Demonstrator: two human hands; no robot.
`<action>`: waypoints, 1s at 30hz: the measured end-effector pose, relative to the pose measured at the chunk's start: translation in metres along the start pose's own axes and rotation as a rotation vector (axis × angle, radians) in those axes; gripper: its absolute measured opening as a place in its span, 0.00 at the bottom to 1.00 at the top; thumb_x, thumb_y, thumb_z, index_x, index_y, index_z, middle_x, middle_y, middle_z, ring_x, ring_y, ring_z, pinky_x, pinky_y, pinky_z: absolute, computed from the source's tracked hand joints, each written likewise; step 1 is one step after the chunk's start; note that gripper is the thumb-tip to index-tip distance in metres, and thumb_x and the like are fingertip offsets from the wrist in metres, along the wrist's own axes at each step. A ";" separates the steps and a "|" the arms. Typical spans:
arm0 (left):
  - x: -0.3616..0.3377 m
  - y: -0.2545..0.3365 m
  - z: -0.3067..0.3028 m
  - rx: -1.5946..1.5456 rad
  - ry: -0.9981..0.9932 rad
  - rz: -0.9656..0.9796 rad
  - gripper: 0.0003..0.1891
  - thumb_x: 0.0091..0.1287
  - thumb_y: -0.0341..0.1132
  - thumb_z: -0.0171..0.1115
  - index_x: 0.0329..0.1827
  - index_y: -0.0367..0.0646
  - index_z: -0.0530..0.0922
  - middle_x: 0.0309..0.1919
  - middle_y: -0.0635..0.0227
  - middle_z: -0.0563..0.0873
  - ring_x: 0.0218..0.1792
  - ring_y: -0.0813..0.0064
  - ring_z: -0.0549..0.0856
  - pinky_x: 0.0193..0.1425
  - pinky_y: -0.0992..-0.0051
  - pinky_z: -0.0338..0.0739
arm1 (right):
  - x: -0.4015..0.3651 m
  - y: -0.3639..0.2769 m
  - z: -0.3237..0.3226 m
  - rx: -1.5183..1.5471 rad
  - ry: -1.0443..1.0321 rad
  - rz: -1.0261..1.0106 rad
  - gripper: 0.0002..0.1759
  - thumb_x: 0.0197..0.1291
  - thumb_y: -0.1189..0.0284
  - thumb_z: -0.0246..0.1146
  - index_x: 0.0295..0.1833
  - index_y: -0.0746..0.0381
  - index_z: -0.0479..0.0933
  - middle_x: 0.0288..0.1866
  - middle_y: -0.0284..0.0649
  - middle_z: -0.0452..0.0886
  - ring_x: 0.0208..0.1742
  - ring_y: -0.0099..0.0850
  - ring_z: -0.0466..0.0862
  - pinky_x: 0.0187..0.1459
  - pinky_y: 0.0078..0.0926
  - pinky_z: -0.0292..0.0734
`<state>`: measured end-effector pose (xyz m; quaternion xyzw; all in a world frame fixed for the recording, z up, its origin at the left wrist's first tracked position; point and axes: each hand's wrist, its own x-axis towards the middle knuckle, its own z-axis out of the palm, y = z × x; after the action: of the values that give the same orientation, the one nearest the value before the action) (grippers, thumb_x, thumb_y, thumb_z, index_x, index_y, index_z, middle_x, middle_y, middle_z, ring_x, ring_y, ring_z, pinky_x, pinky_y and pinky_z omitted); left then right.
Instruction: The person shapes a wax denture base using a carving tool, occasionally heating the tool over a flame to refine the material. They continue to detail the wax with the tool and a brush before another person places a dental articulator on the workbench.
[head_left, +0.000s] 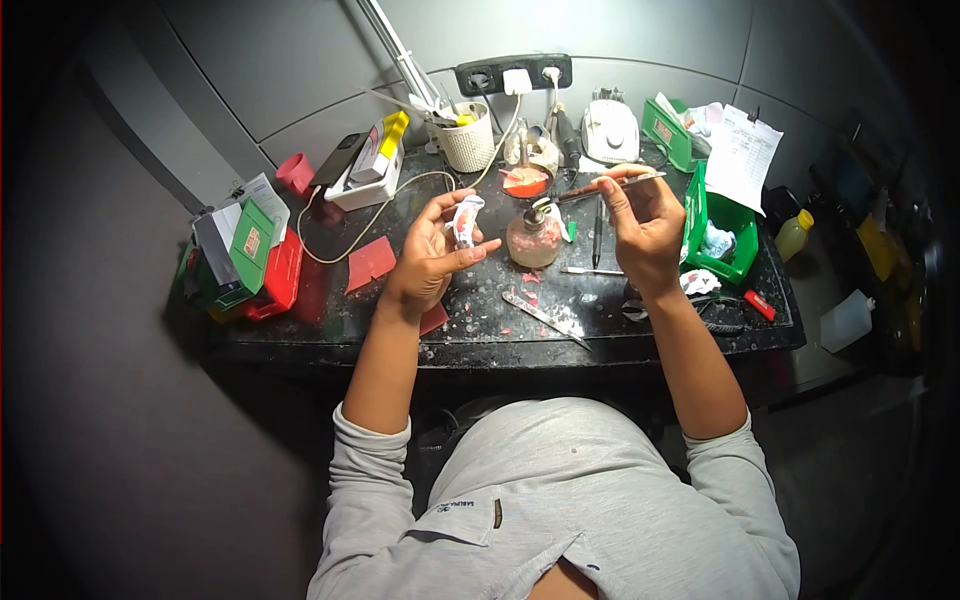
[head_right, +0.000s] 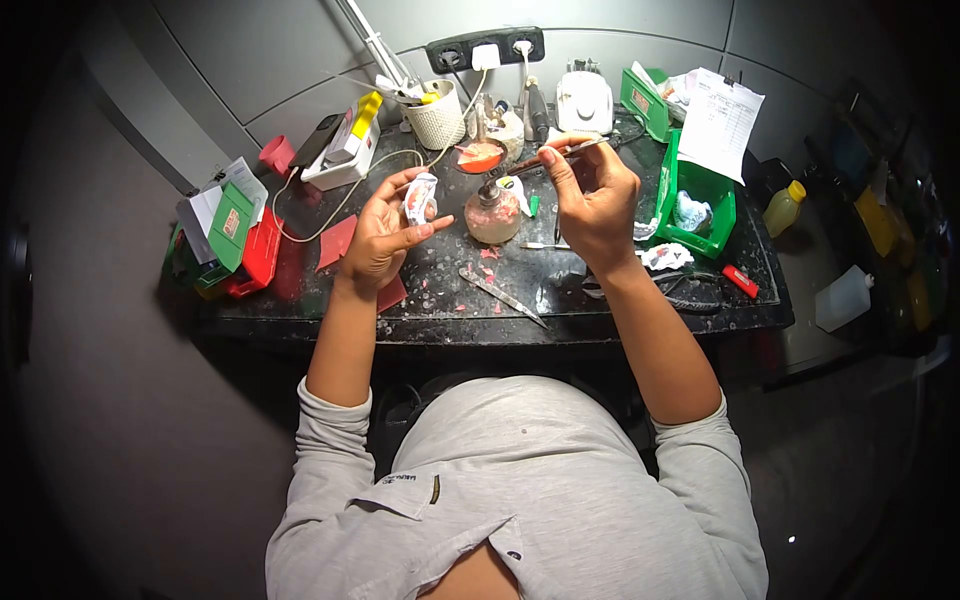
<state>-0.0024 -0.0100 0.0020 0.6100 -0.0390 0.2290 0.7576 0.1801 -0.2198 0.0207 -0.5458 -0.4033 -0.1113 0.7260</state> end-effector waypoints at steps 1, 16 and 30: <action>0.000 -0.001 0.001 0.000 0.000 0.000 0.41 0.60 0.18 0.73 0.77 0.36 0.64 0.55 0.65 0.78 0.53 0.75 0.83 0.71 0.52 0.80 | 0.000 0.000 0.000 0.009 -0.012 0.019 0.04 0.69 0.77 0.71 0.46 0.66 0.84 0.32 0.30 0.86 0.31 0.13 0.79 0.33 0.15 0.72; -0.001 -0.001 0.012 0.469 0.066 0.105 0.43 0.48 0.21 0.85 0.69 0.39 0.71 0.59 0.66 0.79 0.59 0.75 0.82 0.66 0.70 0.79 | -0.010 -0.011 0.007 0.503 -0.383 0.127 0.11 0.70 0.88 0.63 0.54 0.68 0.82 0.52 0.43 0.89 0.54 0.26 0.87 0.52 0.22 0.81; -0.001 0.000 0.013 0.437 0.032 0.093 0.44 0.47 0.23 0.86 0.69 0.39 0.72 0.60 0.67 0.79 0.61 0.75 0.81 0.67 0.70 0.79 | -0.011 -0.011 0.010 0.457 -0.382 0.118 0.10 0.70 0.87 0.63 0.54 0.70 0.81 0.52 0.45 0.88 0.56 0.30 0.87 0.62 0.29 0.82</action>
<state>-0.0003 -0.0221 0.0049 0.7536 -0.0045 0.2761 0.5966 0.1619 -0.2183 0.0217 -0.4016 -0.5147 0.1292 0.7464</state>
